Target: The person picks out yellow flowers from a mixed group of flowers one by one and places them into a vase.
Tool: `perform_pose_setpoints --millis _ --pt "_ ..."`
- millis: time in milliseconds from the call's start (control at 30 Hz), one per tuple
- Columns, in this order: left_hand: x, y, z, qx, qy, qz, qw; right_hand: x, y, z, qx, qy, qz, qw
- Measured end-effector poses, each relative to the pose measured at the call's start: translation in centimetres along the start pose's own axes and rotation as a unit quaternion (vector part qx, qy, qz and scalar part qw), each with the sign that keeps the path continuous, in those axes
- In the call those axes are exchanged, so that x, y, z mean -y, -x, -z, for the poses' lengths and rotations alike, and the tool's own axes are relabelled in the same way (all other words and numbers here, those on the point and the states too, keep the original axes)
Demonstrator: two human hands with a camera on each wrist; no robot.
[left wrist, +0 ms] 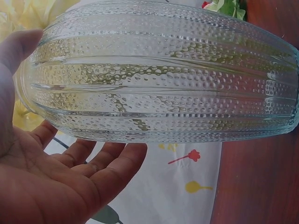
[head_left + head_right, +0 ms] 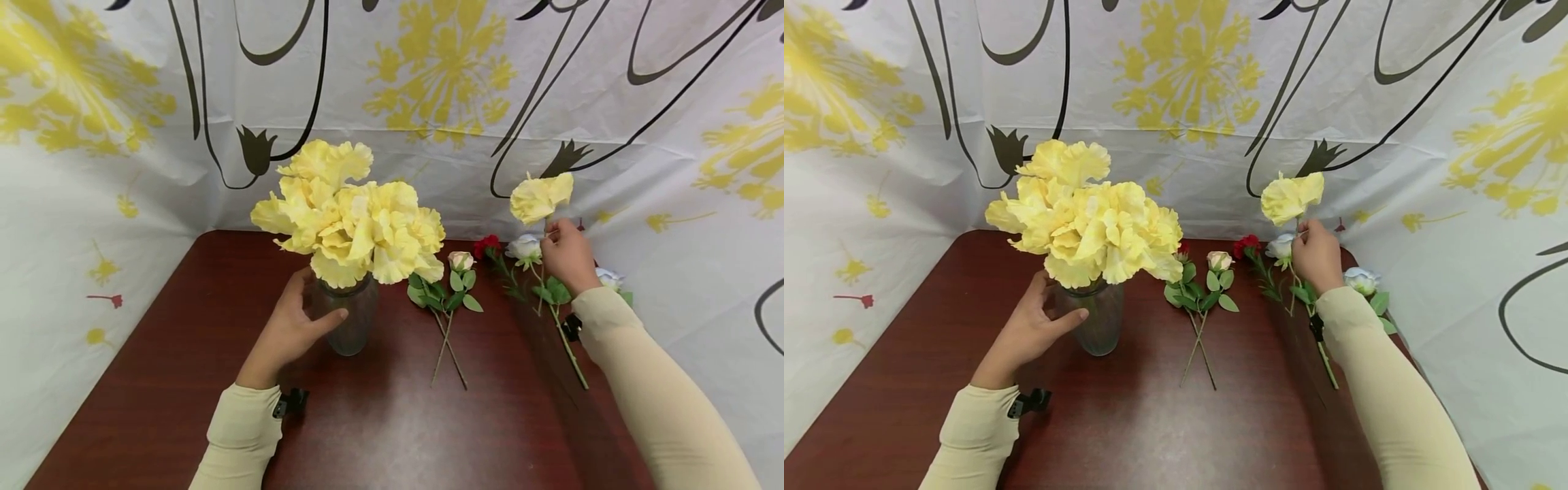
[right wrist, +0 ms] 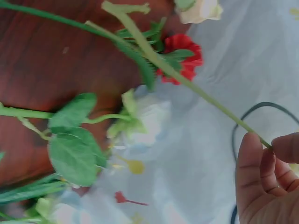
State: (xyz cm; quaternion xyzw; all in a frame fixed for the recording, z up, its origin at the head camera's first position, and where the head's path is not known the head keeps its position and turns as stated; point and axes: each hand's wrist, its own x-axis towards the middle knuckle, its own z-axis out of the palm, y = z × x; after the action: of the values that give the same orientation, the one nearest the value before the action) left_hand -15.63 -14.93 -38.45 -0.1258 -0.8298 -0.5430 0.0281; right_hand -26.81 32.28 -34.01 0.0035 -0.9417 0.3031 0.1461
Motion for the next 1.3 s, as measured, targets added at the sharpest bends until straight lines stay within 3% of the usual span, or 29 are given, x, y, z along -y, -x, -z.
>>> perform_pose_setpoints --millis 233,400,467,567,733,967,1067,1200,1300 --pt "0.0 -0.1 -0.1 -0.004 0.0 -0.005 1.0 1.8 0.7 0.8 -0.04 -0.028 0.022 0.999" --pt "0.1 0.0 -0.1 -0.003 -0.001 -0.006 1.0 3.2 1.9 1.3 -0.044 -0.079 0.008 0.996" --pt "0.1 0.0 -0.1 -0.003 -0.001 -0.004 1.0 3.7 2.3 1.3 -0.042 -0.136 0.0 0.99" --pt "0.0 -0.1 -0.1 -0.002 -0.003 -0.001 1.0 4.4 2.9 1.2 -0.054 -0.241 -0.004 0.969" --pt "-0.1 -0.1 -0.1 -0.001 -0.005 0.001 1.0 5.6 4.0 0.8 -0.099 -0.376 -0.008 0.921" --pt "-0.2 -0.1 0.0 -0.002 -0.006 0.001 1.0 7.2 6.1 1.2 -0.182 -0.495 0.002 0.849" --pt "-0.2 -0.1 0.1 -0.003 -0.008 -0.001 1.0 7.8 6.8 1.3 -0.219 -0.56 0.005 0.799" --pt "-0.1 -0.1 0.1 -0.003 -0.007 -0.002 1.0 8.2 7.8 1.1 -0.269 -0.641 0.007 0.718" --pt "-0.1 -0.1 0.0 -0.002 -0.007 -0.001 1.0 8.6 8.2 0.8 -0.294 -0.676 0.012 0.676"
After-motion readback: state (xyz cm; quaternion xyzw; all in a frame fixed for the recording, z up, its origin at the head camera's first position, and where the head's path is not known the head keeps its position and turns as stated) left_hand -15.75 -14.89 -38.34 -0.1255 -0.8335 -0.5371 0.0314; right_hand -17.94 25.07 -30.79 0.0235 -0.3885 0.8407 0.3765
